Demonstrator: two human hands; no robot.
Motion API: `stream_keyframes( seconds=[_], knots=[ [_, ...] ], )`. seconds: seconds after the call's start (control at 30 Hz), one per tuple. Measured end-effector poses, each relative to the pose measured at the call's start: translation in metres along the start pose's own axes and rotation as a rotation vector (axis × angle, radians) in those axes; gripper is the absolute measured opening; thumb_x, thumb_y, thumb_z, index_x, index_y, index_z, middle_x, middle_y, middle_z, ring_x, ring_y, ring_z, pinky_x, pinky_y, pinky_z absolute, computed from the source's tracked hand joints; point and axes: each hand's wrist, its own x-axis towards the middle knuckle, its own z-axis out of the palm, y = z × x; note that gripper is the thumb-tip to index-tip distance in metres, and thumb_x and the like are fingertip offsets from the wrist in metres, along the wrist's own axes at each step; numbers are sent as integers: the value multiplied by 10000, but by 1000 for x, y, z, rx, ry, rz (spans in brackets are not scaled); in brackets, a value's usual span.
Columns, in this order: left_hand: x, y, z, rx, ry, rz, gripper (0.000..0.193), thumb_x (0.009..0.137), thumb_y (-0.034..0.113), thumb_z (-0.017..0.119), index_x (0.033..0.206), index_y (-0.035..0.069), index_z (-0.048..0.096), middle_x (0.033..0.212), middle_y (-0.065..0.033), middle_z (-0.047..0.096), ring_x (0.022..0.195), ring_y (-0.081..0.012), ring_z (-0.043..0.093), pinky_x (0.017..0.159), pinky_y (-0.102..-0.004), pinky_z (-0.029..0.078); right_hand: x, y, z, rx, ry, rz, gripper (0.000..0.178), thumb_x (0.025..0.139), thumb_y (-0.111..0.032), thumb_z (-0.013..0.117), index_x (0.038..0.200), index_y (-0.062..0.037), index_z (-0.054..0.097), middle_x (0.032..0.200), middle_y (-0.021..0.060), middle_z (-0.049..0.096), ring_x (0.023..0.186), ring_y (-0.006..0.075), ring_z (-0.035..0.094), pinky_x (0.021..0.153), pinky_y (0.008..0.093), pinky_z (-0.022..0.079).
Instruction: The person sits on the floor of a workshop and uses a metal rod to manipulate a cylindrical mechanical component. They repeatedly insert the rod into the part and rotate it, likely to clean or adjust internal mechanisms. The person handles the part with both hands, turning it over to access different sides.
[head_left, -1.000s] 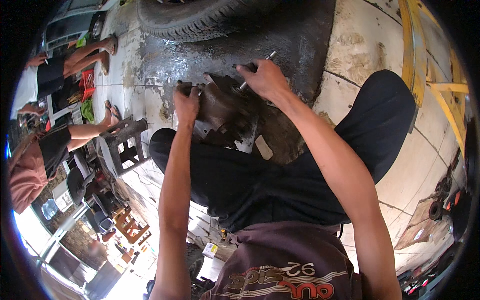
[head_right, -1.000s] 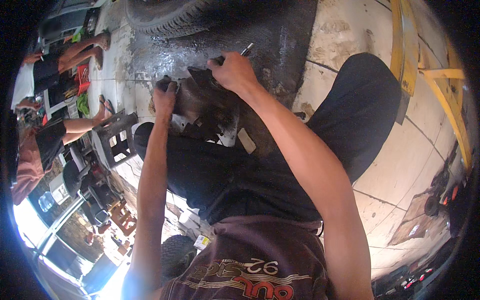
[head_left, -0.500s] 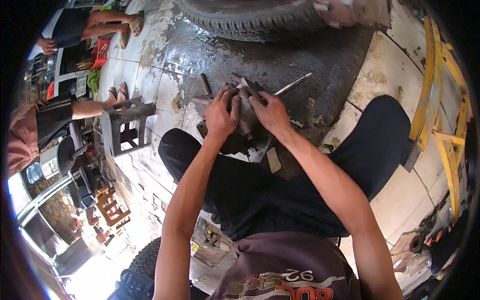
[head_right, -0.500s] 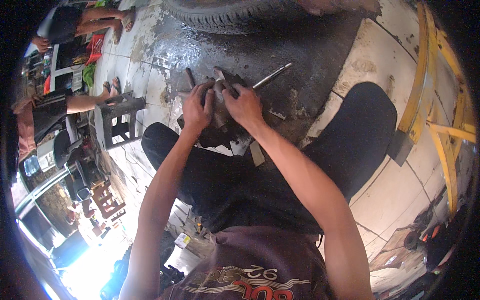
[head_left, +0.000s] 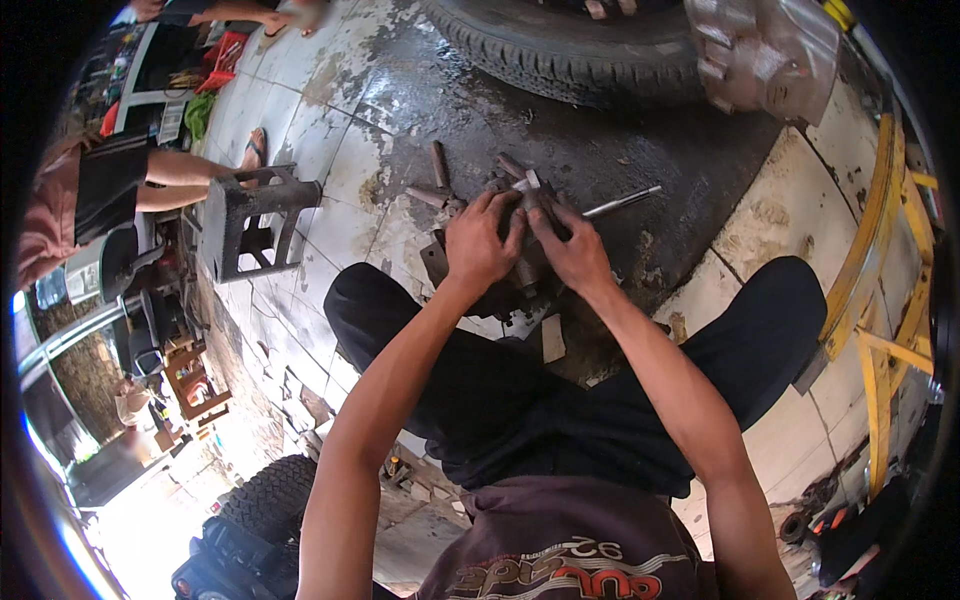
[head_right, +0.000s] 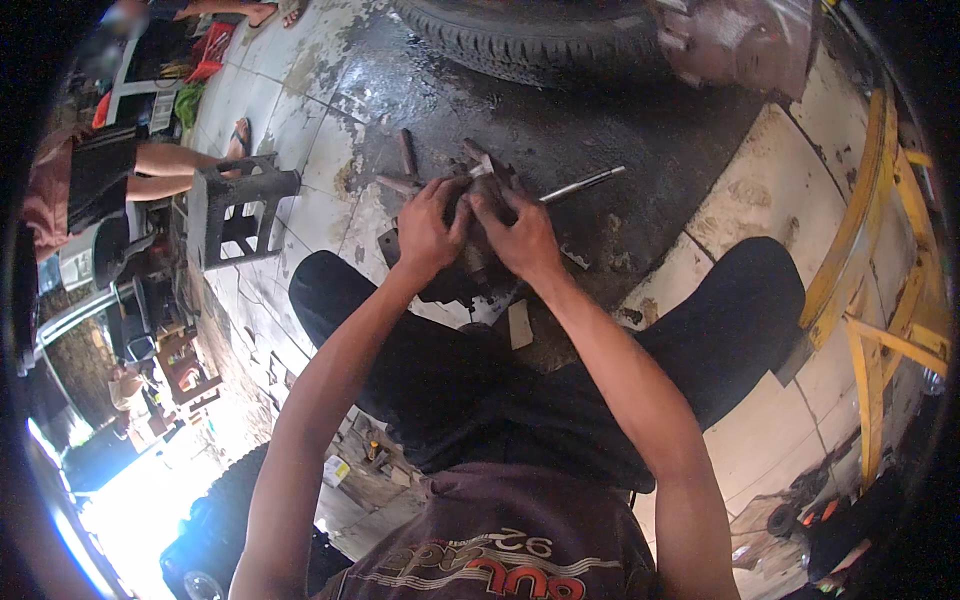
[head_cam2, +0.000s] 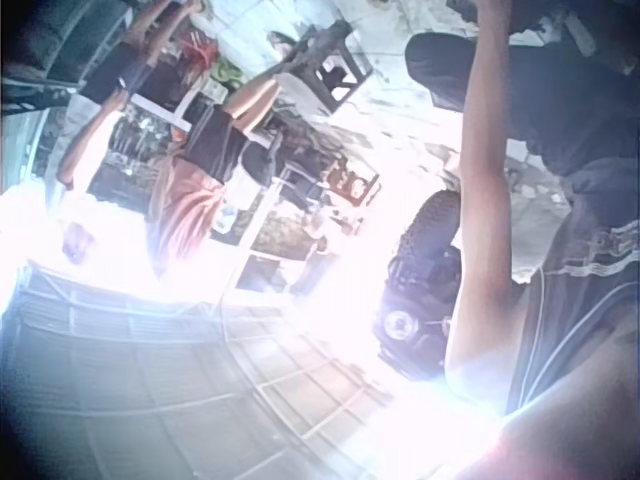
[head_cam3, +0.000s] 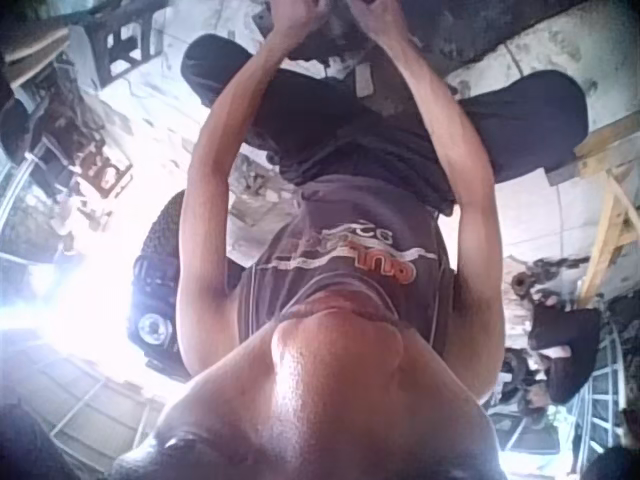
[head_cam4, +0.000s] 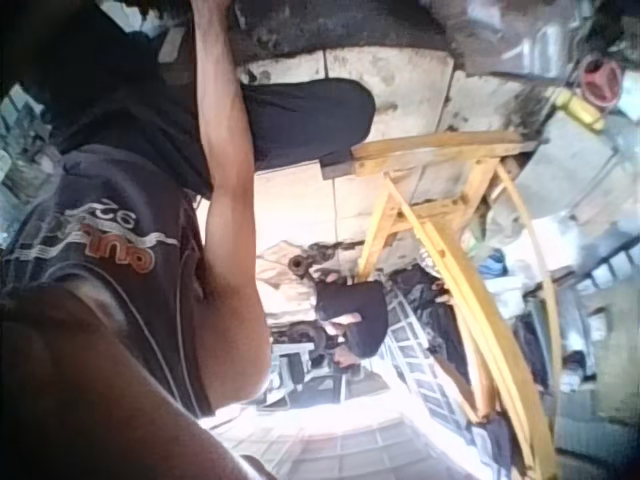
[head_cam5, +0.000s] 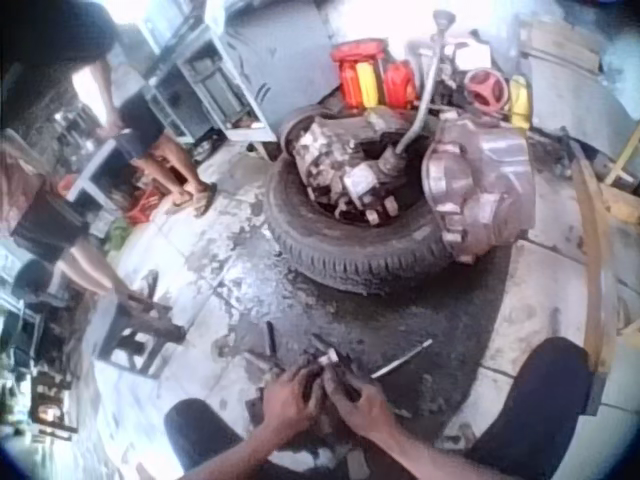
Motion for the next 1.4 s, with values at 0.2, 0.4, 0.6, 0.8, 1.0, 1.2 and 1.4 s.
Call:
stream_keyframes(
  seconds=[0.2,0.4,0.6,0.8,1.0,1.2,1.4],
  knots=[
    [-1,-2,-2,-28,11,-33,338,918,277,652,1182,69,689,1124,-147,686,1014,-377,669,867,-472,525,-1,-23,-13,14,-148,209,638,972,-578,587,1334,-57,651,1289,241,665,1241,363,622,1033,400,464],
    [1,-3,0,-29,-25,-56,393,890,307,677,1188,49,686,1138,-144,680,1019,-370,666,887,-469,522,32,-16,-10,-9,-215,236,607,971,-539,615,1357,-71,639,1351,211,645,1327,309,573,1086,356,434],
    [1,-2,-5,-43,-42,-52,383,895,303,661,1205,80,683,1145,-156,685,1027,-392,662,883,-488,520,3,-7,-8,-81,-82,19,577,990,-538,582,1310,-66,667,1318,222,656,1290,333,598,1041,373,463],
    [1,-4,-5,-40,-33,-54,376,899,300,658,1204,81,683,1156,-149,681,1036,-389,657,894,-484,514,20,-27,-18,-136,-233,232,586,1005,-542,550,1338,-68,637,1302,243,652,1285,327,602,1029,380,468],
    [3,-4,-2,-35,-47,-54,363,903,293,655,1203,91,683,1142,-146,680,1034,-379,656,895,-475,512,35,8,-6,74,-218,156,737,1036,-625,405,1356,8,606,1339,262,626,1335,349,543,1094,396,396],
    [3,-5,-3,-54,-53,-54,373,895,300,655,1200,87,688,1137,-150,680,1044,-378,654,899,-472,510,14,2,12,211,-64,255,865,1026,-710,285,1403,17,564,1376,224,600,1278,307,562,1088,393,405],
    [-1,-8,-4,-43,-51,-55,391,885,310,661,1203,85,692,1150,-149,679,1063,-377,650,922,-472,502,29,-3,4,555,-266,523,924,1012,-742,213,1444,20,509,1417,185,572,1308,270,536,1100,401,402]
  ],
)
